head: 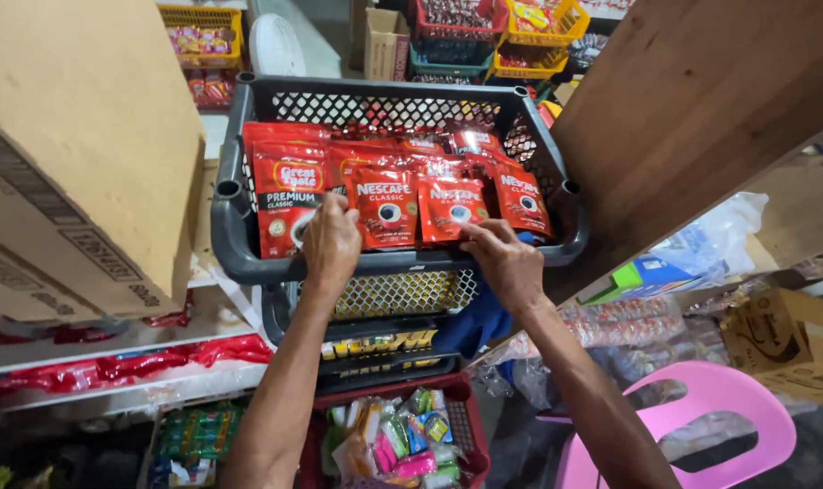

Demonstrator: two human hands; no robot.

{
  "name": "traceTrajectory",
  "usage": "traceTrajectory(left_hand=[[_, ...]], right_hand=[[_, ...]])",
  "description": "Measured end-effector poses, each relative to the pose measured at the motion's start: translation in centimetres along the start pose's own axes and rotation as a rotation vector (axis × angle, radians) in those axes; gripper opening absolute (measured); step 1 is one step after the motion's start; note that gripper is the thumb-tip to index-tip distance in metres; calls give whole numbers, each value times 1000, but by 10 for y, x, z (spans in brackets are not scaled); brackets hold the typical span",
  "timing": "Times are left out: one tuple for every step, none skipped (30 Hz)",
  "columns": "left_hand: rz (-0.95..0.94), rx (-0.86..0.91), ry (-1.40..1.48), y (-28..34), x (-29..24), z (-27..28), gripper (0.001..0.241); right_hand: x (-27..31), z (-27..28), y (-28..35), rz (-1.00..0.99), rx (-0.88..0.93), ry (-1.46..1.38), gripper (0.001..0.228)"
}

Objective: Cleaning and wiping coffee pouches with a blue cloth in a grocery store storage area.

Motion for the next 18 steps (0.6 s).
traceTrajectory(left_hand=[[-39, -41, -17, -1, 3, -5, 14], [-27, -40, -18, -6, 7, -9, 14], [-68, -88, -57, -10, 10, -13, 13], [-106, -133, -96, -13, 14, -16, 12], [-91, -129, -98, -12, 16, -22, 12], [-81, -121, -97, -16, 18, -27, 12], [-71, -112, -96, -20, 19, -32, 12], [-62, -111, -99, -21, 16, -36, 12], [-83, -146, -113, -23, 12, -40, 13], [-86, -176, -138, -16, 17, -42, 14], [-58, -169, -151, -13, 2, -42, 14], [-101, -299, -271, -11, -7, -35, 17], [-147, -423, -397, -10, -14, -28, 21], [-113, -411, -420, 10, -14, -6, 21], [-130, -374, -154, 27, -16, 15, 23], [-149, -339, 121, 43, -23, 32, 31], [-120, -332, 109, 71, -6, 37, 31], [-155, -435, 252, 99, 7, 46, 25]], right_hand=[[-2, -1, 0, -23, 0, -20, 21], [-7, -3, -1, -18, 9, -25, 21], [-11, -4, -1, -19, -4, -26, 18], [-16, -5, 0, -19, -14, -28, 15], [-15, -5, 2, -15, -1, -34, 15], [-14, -6, 1, 8, -12, -25, 15], [-13, -6, 0, 31, -23, -15, 14], [-20, -8, -1, 35, -16, -21, 14], [-26, -9, -1, 75, -32, 72, 13], [-29, -16, 2, 120, -34, 149, 12], [-36, -9, 8, 128, -13, 126, 12], [-39, -8, 7, 157, -25, 160, 22], [-42, -9, 5, 187, -40, 193, 34], [-21, 7, 4, 200, -15, 162, 34], [-2, 24, 1, 163, -17, -8, 38], [12, 44, -1, 116, -20, -166, 41], [24, 54, 14, 119, 6, -185, 41], [32, 68, 27, -93, -27, -479, 31]])
Point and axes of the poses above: each hand's wrist, its own y-axis away from the middle knuckle, its own z-axis out of the back of the hand, x = y × z, the point moved 2 cm from there along -y, towards the middle knuckle, and after that the axes turned 15 degrees about -y, right-handed, at the moved point
